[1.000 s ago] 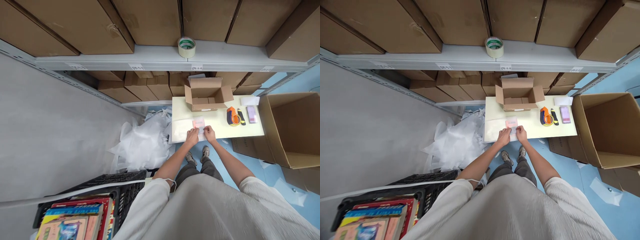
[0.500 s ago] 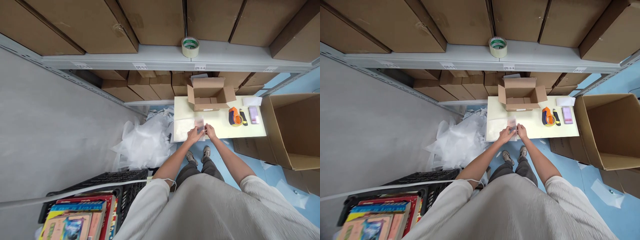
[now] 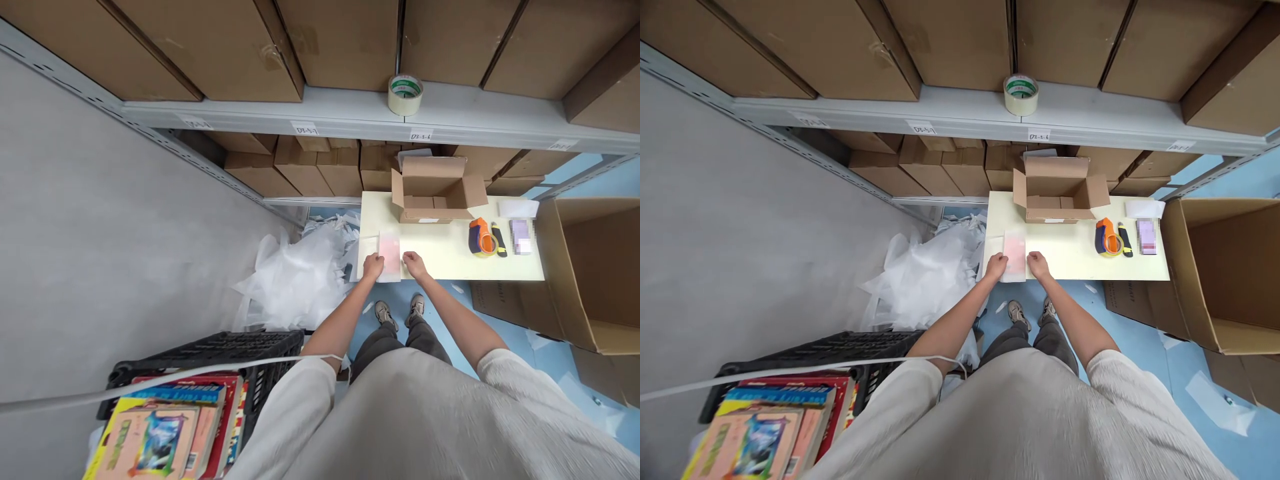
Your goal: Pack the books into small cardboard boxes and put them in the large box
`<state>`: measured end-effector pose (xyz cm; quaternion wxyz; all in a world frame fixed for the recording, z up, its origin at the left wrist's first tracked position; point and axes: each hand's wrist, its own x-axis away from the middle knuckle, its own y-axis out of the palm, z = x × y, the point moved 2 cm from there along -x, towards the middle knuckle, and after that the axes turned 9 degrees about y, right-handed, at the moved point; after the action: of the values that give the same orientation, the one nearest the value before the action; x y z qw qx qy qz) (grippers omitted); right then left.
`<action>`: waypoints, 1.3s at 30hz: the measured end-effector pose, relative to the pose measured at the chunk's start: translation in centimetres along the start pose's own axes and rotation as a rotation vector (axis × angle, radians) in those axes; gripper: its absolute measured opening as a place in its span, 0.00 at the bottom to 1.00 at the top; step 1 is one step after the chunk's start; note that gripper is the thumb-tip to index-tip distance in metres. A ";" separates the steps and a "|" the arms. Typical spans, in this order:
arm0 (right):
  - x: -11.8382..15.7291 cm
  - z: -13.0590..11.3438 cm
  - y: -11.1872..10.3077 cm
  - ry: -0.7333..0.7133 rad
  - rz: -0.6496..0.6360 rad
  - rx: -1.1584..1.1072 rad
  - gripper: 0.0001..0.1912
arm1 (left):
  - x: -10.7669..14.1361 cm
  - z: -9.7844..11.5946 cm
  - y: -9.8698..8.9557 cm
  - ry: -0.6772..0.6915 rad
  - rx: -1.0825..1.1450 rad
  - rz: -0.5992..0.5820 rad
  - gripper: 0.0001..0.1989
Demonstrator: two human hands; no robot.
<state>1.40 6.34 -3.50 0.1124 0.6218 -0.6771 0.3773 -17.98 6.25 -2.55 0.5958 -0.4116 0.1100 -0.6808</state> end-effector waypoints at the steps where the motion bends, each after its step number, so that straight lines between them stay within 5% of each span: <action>1: -0.2 0.3 0.3 0.010 -0.011 0.021 0.17 | -0.3 -0.4 0.0 -0.025 0.018 -0.017 0.09; 6: -0.8 0.7 1.4 0.066 -0.045 0.067 0.20 | -0.5 -1.4 0.2 -0.103 0.025 0.021 0.14; 14: -1.1 0.6 0.5 0.093 0.080 0.100 0.16 | 0.6 -0.3 1.3 0.053 -0.072 0.032 0.14; 25: -2.4 3.1 -8.5 0.118 0.281 0.093 0.07 | 1.3 5.3 5.9 0.334 -0.046 -0.215 0.18; 31: -2.1 3.6 -11.9 0.152 0.311 0.190 0.05 | 0.7 4.8 4.5 0.397 -0.232 -0.088 0.26; 39: -1.6 3.4 -12.0 0.144 0.335 0.242 0.06 | -0.9 3.8 2.9 0.330 -0.365 -0.133 0.43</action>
<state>13.85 6.04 -2.36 0.0210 0.4808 -0.7110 0.5127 -13.30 7.58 -2.32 0.4396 -0.4018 0.2994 -0.7454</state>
